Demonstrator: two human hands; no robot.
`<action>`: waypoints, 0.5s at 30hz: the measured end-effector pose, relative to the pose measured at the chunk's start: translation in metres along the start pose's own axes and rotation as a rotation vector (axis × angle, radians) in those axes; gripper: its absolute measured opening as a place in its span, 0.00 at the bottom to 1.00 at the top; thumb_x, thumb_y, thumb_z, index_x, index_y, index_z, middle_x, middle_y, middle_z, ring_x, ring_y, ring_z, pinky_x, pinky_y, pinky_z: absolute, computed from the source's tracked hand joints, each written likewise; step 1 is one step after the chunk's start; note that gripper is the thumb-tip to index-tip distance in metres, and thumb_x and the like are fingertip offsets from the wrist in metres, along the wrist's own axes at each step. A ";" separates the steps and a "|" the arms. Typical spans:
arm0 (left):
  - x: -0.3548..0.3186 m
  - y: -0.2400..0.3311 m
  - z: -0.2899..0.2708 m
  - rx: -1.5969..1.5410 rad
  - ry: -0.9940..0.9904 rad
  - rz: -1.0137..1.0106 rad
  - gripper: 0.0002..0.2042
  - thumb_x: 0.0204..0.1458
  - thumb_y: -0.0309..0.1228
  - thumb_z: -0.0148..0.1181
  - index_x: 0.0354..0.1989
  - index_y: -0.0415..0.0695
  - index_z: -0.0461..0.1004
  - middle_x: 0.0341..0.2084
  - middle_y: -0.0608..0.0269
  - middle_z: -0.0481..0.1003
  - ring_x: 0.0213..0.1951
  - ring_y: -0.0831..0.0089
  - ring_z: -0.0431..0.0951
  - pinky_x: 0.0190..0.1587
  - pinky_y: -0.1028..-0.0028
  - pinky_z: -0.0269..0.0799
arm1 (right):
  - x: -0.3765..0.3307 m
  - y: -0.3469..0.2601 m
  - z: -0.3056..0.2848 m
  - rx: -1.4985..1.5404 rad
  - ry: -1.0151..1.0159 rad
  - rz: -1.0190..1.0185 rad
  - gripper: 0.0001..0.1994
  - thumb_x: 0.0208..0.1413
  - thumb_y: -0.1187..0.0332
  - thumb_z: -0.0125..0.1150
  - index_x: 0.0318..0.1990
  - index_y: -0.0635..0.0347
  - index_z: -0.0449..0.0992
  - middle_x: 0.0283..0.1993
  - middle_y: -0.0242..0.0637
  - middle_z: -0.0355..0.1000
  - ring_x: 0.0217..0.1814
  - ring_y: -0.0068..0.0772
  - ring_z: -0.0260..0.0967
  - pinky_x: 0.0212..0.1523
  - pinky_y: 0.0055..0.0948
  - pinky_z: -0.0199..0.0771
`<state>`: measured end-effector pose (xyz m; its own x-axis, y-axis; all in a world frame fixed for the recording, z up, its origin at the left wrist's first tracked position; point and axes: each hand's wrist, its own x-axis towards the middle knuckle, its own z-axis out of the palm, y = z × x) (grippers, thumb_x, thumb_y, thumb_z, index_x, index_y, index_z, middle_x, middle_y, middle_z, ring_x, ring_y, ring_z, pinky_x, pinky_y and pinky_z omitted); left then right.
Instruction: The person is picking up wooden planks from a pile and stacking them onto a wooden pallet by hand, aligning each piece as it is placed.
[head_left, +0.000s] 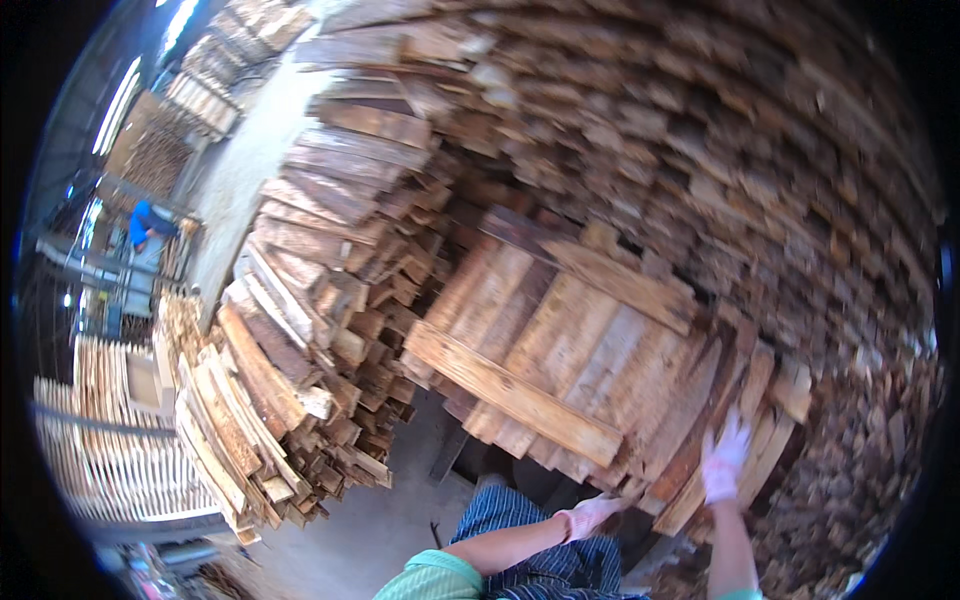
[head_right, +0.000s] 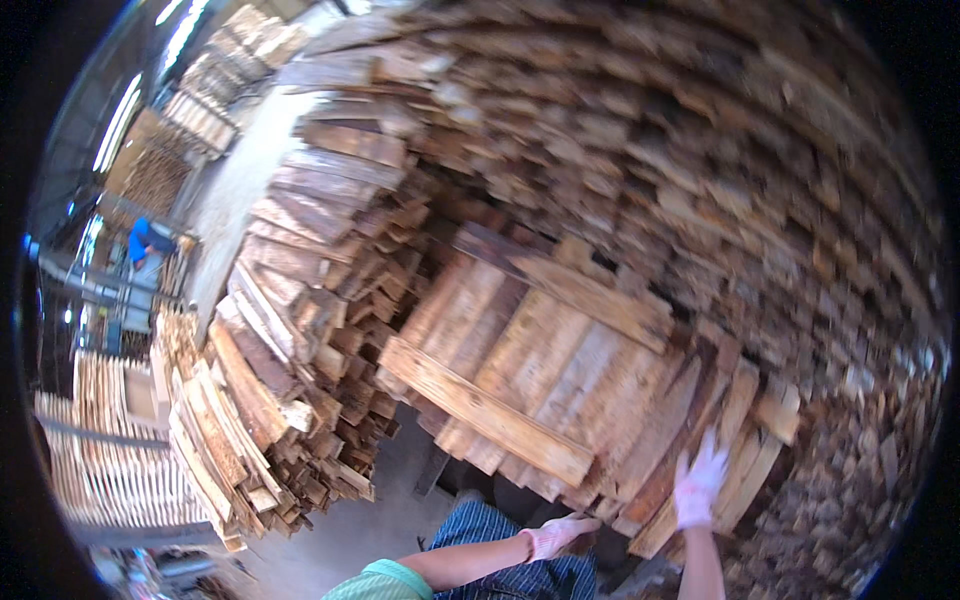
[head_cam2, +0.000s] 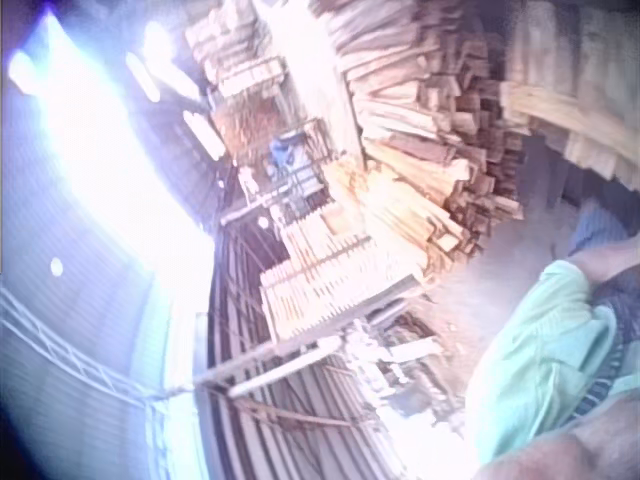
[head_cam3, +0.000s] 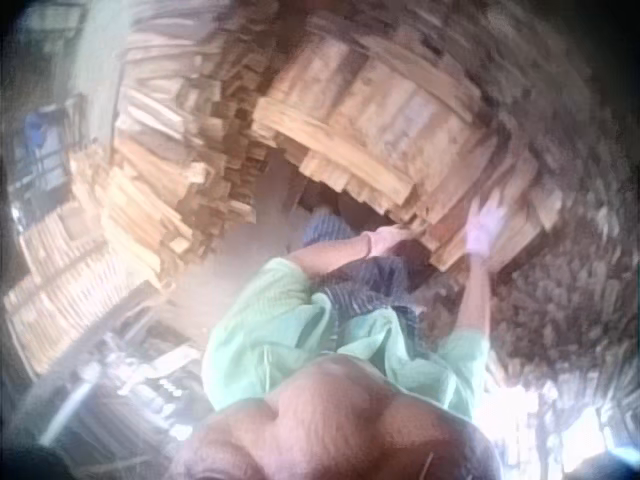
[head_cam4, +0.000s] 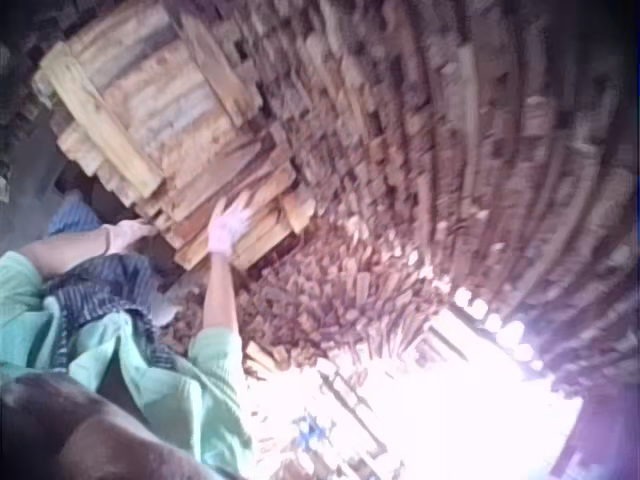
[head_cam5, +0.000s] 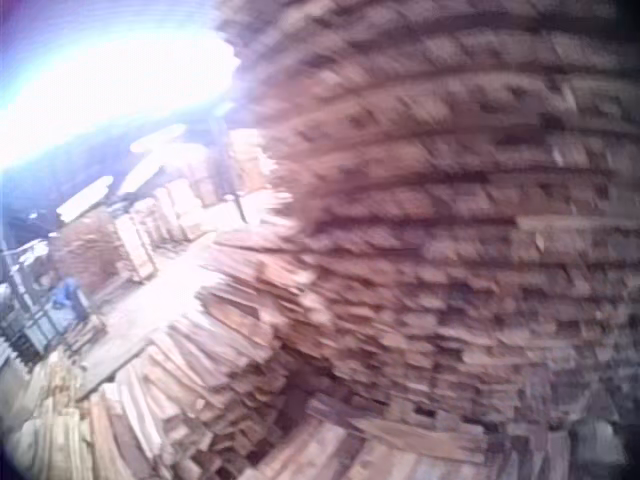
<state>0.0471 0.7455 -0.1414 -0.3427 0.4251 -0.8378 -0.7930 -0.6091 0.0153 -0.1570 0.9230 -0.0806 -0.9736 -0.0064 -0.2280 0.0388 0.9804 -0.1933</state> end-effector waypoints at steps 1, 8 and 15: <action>-0.047 0.031 0.006 0.010 0.020 0.027 0.10 0.62 0.41 0.63 0.47 0.53 0.74 0.32 0.74 0.74 0.31 0.78 0.73 0.36 0.70 0.71 | -0.026 -0.009 -0.009 0.047 -0.170 -0.003 0.34 0.63 0.57 0.58 0.75 0.51 0.56 0.71 0.59 0.56 0.68 0.63 0.59 0.67 0.52 0.64; -0.131 0.127 -0.128 -0.055 0.305 0.529 0.22 0.54 0.45 0.71 0.53 0.50 0.73 0.39 0.63 0.77 0.39 0.69 0.79 0.38 0.69 0.77 | -0.194 -0.145 0.051 0.434 -0.980 -0.717 0.19 0.56 0.56 0.64 0.46 0.64 0.80 0.43 0.54 0.78 0.46 0.57 0.76 0.51 0.47 0.77; -0.276 0.181 -0.216 -0.194 0.478 0.824 0.27 0.55 0.41 0.71 0.60 0.46 0.67 0.41 0.62 0.76 0.39 0.69 0.79 0.41 0.65 0.79 | -0.174 -0.271 0.062 0.225 -1.082 -0.675 0.18 0.58 0.57 0.62 0.47 0.63 0.80 0.43 0.53 0.78 0.47 0.56 0.76 0.51 0.46 0.77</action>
<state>0.1069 0.3730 -0.0258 -0.4785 -0.4745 -0.7388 -0.2848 -0.7121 0.6418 0.0164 0.6459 -0.0480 -0.1441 -0.7427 -0.6540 -0.2464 0.6670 -0.7031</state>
